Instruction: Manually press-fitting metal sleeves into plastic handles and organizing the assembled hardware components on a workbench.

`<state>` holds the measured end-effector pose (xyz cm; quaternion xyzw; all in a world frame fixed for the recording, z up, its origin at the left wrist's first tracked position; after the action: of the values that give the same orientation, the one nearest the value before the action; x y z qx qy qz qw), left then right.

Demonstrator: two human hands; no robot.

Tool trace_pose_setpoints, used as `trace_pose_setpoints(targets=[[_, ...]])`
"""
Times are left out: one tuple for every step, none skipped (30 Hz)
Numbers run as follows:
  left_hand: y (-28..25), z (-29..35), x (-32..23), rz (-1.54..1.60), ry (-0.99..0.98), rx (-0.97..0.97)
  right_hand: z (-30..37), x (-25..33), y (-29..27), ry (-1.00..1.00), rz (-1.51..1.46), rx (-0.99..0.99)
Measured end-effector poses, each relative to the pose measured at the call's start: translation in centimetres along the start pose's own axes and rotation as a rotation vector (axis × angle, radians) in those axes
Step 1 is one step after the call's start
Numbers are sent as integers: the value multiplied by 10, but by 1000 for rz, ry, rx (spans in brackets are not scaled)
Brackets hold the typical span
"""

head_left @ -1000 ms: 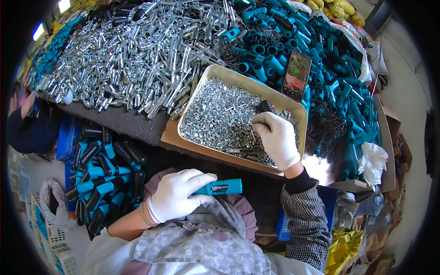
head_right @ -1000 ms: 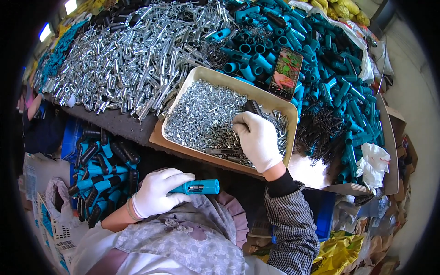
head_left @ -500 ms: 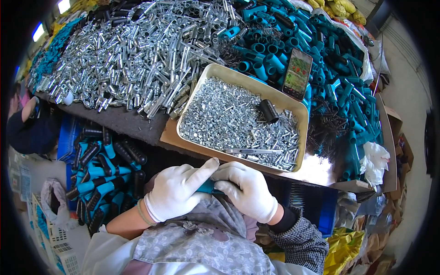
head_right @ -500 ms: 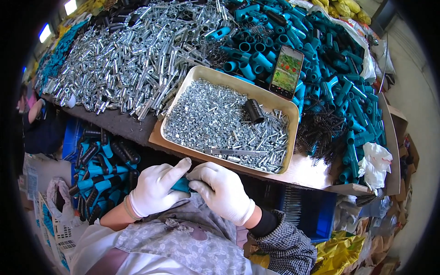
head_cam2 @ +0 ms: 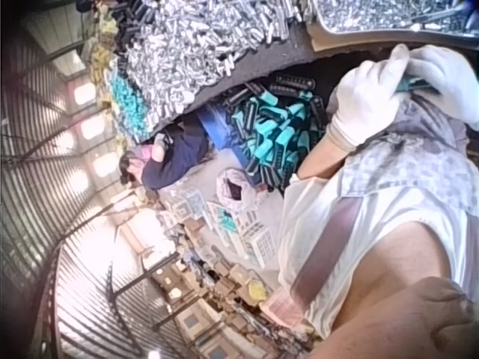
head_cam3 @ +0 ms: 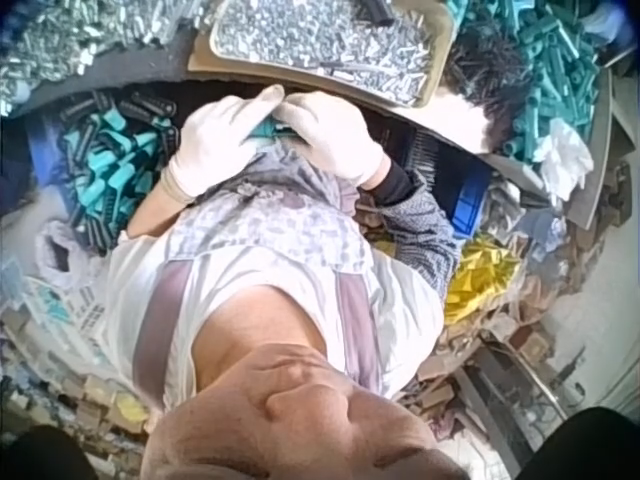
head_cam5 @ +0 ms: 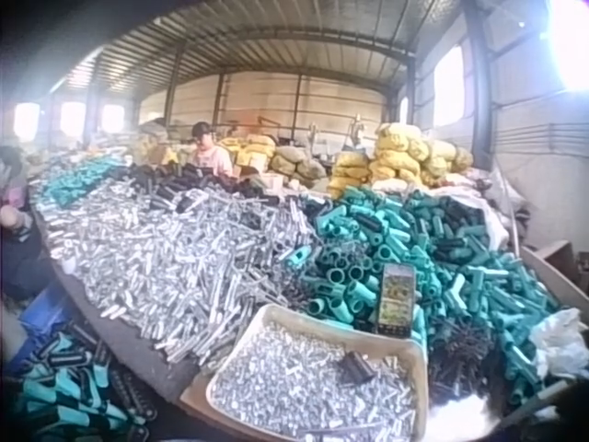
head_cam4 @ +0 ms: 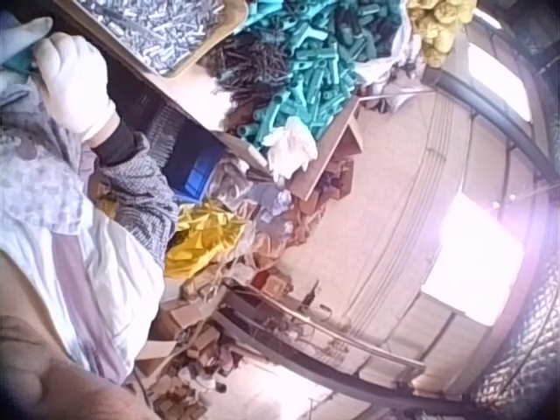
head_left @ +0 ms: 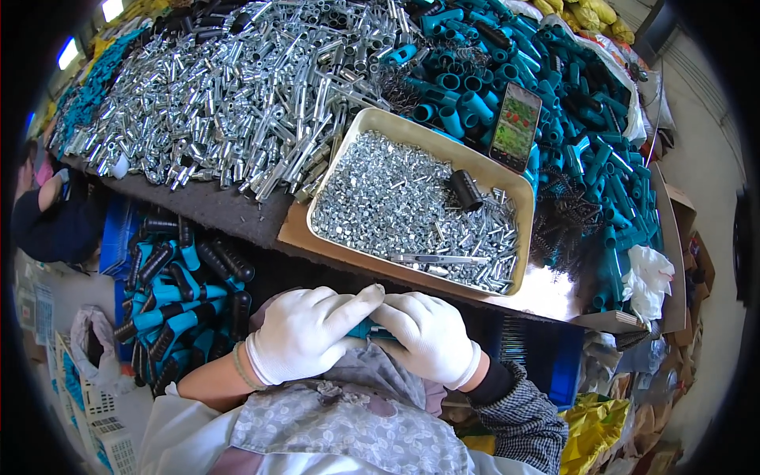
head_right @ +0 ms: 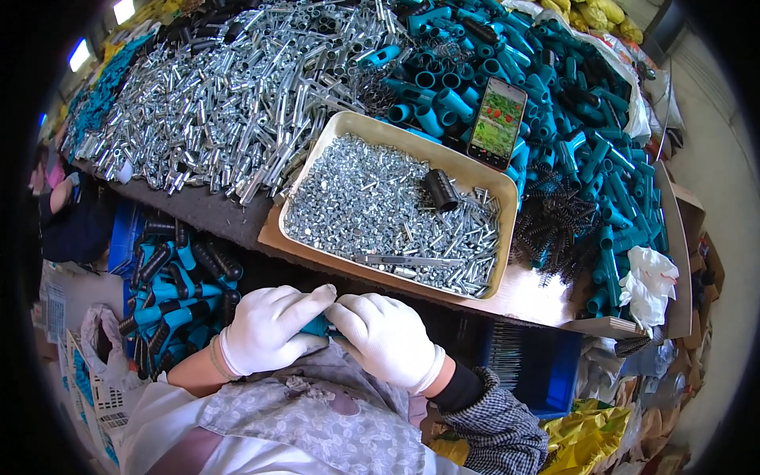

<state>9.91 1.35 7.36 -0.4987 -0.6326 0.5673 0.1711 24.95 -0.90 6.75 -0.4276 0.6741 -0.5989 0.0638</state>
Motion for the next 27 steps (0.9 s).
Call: trace_pose_setpoints(targets=[[0, 1, -2, -12, -7, 16, 0, 2, 0, -14, 36, -1], [0, 3, -2, -13, -9, 14, -1, 4, -1, -18, 36, 0], [2, 4, -2, 33, -18, 24, -1, 3, 2, 12, 33, 56], [4, 3, 0, 81, -24, 35, -2, -1, 4, 47, 31, 110], [4, 3, -1, 83, -23, 36, -3, -2, 5, 48, 31, 111], [5, 3, 2, 197, -75, 44, -3, 2, 2, -52, 109, 60], [6, 3, 4, 312, -128, 52, -3, 8, 0, -152, 186, 9], [5, 1, 5, 396, -199, 94, -4, 8, -2, -186, 221, -16], [9, 2, 7, 397, -198, 93, -8, 4, -5, -179, 129, 29], [19, 7, 13, 507, -261, 104, -16, -1, -11, -182, 34, 74], [26, 10, 18, 620, -318, 117, -24, -8, -23, -116, -90, 89], [24, 7, 15, 676, -338, 81, -25, -25, -37, -130, -287, -104], [26, 9, 18, 670, -352, 78, -29, -50, -45, 16, -229, -226], [26, 8, 18, 619, -293, 29, -36, -67, -58, 138, 37, -296], [24, 8, 17, 564, -239, -21, -44, -83, -62, 246, 215, -297], [24, 8, 15, 560, -239, -1, -44, -99, -53, 337, 277, -223], [23, 8, 14, 559, -231, -1, -44, -112, -44, 429, 338, -150], [23, 9, 12, 580, -235, -1, -43, -116, -42, 431, 312, -150], [23, 11, 12, 600, -254, -1, -43, -118, -38, 427, 277, -143], [19, 12, 13, 628, -285, -8, -42, -116, -38, 410, 254, -155], [17, 12, 15, 638, -306, -33, -41, -119, -38, 405, 232, -193], [15, 12, 18, 648, -329, -57, -41, -120, -39, 401, 209, -229], [15, 13, 19, 689, -385, -56, -39, -120, -40, 409, 206, -253], [21, 15, 24, 762, -409, -71, -37, -118, -41, 411, 204, -251], [28, 18, 31, 831, -438, -88, -40, -111, -45, 419, 181, -277], [35, 19, 34, 997, -482, -100, -42, -108, -47, 427, 157, -303], [36, 17, 35, 994, -489, -101, -48, -105, -42, 394, 212, -267]])
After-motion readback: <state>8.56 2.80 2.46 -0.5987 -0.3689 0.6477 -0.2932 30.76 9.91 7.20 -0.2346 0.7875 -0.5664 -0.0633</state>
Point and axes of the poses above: each hand's wrist, its own z-axis away from the middle knuckle, its own y-axis out of the palm, x = y × z, the point moved 6 cm from there along -z, towards the middle knuckle, and after that the axes turned 8 degrees about x, right-handed, at the moved point
